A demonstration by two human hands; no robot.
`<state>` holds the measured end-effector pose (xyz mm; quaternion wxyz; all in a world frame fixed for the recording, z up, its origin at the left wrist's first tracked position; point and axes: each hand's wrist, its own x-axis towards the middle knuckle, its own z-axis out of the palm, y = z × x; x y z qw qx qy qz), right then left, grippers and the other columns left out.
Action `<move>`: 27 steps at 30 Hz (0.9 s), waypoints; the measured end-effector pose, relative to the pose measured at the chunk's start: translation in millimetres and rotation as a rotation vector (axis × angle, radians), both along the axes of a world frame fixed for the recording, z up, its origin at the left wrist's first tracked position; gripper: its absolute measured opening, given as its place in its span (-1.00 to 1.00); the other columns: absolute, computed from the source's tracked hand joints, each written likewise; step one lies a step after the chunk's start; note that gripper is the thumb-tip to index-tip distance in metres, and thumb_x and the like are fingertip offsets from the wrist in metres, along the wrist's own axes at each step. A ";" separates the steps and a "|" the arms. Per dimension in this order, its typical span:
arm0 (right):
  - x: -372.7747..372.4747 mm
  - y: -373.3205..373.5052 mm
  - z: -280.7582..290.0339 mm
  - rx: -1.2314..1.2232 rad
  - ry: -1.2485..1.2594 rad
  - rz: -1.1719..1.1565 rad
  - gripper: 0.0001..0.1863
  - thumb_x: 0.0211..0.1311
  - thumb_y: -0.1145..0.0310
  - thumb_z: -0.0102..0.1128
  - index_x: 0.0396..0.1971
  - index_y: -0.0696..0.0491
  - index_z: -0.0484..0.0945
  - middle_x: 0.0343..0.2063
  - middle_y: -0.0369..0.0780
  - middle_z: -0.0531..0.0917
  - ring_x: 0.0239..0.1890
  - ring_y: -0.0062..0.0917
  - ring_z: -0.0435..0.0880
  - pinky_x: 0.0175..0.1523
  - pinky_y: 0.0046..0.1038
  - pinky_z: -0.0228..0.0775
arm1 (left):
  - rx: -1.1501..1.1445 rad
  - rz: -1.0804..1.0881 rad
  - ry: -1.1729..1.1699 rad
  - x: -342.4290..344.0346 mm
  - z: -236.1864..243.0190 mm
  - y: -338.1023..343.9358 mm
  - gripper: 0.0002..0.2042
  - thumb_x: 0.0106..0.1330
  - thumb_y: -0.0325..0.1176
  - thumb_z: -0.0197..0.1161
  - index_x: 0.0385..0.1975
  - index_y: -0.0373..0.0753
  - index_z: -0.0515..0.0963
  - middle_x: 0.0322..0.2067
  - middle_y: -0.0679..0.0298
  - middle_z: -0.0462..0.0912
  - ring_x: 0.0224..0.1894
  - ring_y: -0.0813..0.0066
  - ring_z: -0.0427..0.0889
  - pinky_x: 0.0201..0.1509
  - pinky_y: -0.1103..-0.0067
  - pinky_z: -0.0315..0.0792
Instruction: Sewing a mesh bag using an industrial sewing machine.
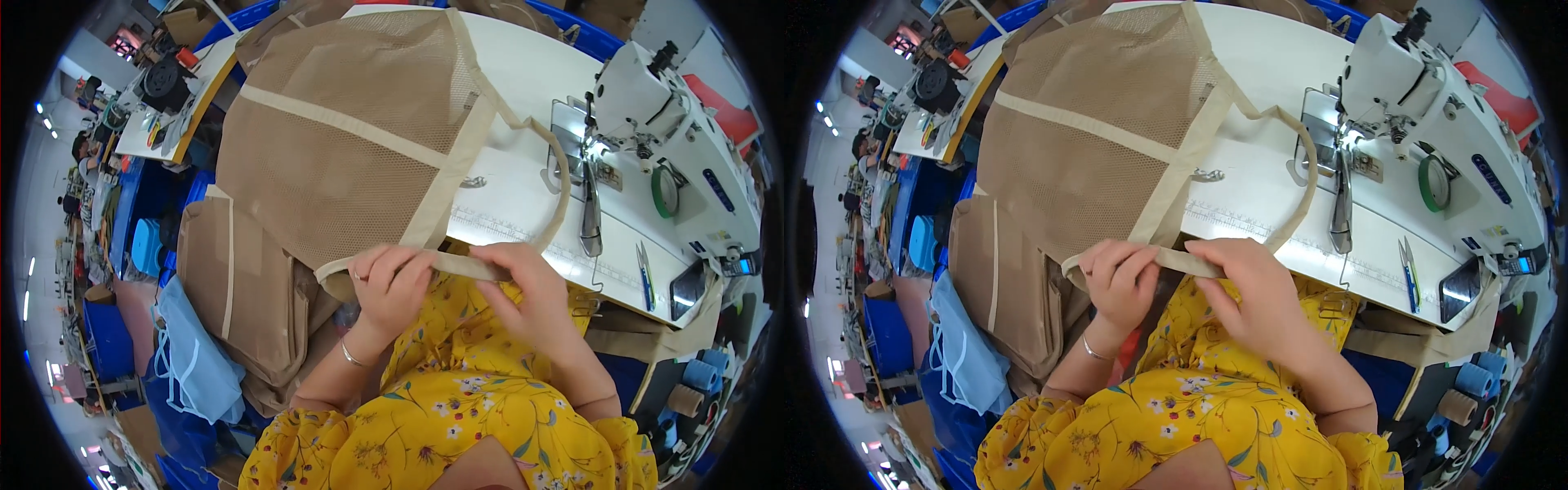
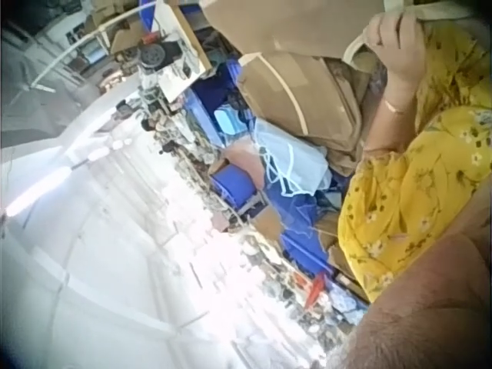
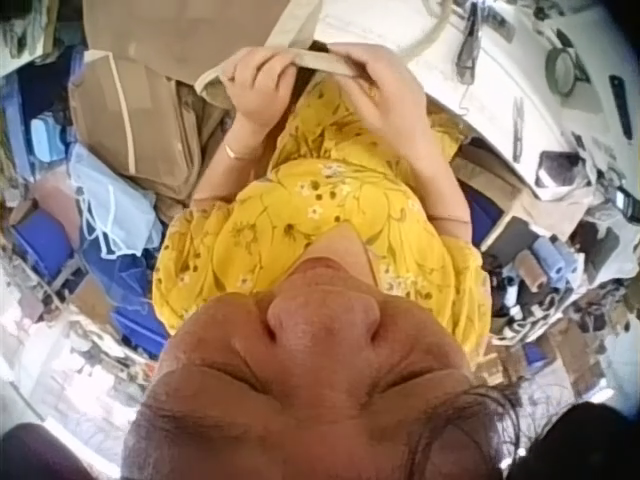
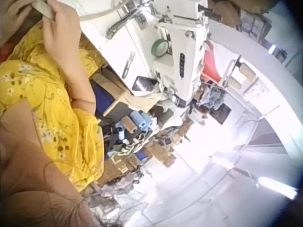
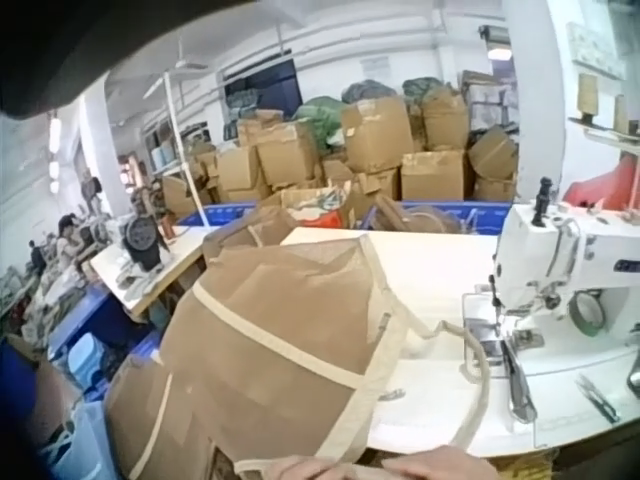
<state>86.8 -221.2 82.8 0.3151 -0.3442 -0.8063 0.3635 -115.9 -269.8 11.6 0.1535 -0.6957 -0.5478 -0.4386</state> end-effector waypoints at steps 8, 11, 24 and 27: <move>161.8 10.0 16.2 0.382 -0.014 -0.818 -0.73 0.32 0.47 0.16 -0.01 0.21 0.55 -0.05 -0.11 0.63 0.01 -0.37 0.58 0.16 -0.40 0.35 | -0.493 -0.106 -0.555 -11.2 46.1 33.4 -0.89 0.34 -0.43 0.23 -0.29 -0.35 0.59 -0.45 0.28 0.61 -0.44 0.60 0.52 -0.31 0.71 0.37; 223.3 31.9 -27.9 0.354 -0.431 -0.844 -0.68 0.32 0.42 0.18 0.04 0.17 0.54 0.00 -0.15 0.63 0.06 -0.35 0.57 0.16 -0.42 0.37 | -0.797 -0.212 -0.842 -22.2 51.9 47.9 -0.89 0.37 -0.43 0.21 -0.29 -0.34 0.59 -0.43 0.42 0.61 -0.41 0.72 0.49 -0.29 0.72 0.36; 214.6 14.8 -50.1 0.218 0.340 -1.036 -0.82 0.45 0.46 -0.03 -0.11 0.18 0.53 -0.37 -0.30 0.55 -0.36 -0.66 0.51 -0.17 -0.63 0.38 | -0.945 -0.390 -1.269 -15.6 48.7 61.7 -0.89 0.37 -0.40 0.23 -0.30 -0.31 0.59 -0.43 0.47 0.58 -0.40 0.79 0.46 -0.30 0.75 0.37; 130.0 -32.2 17.4 0.079 0.462 -0.729 -0.78 0.44 0.42 -0.05 -0.12 0.20 0.55 -0.37 -0.28 0.56 -0.39 -0.63 0.50 -0.23 -0.59 0.41 | -0.953 -0.399 -1.262 -15.1 50.0 59.9 -0.89 0.37 -0.39 0.23 -0.32 -0.30 0.58 -0.43 0.48 0.58 -0.40 0.79 0.45 -0.31 0.75 0.36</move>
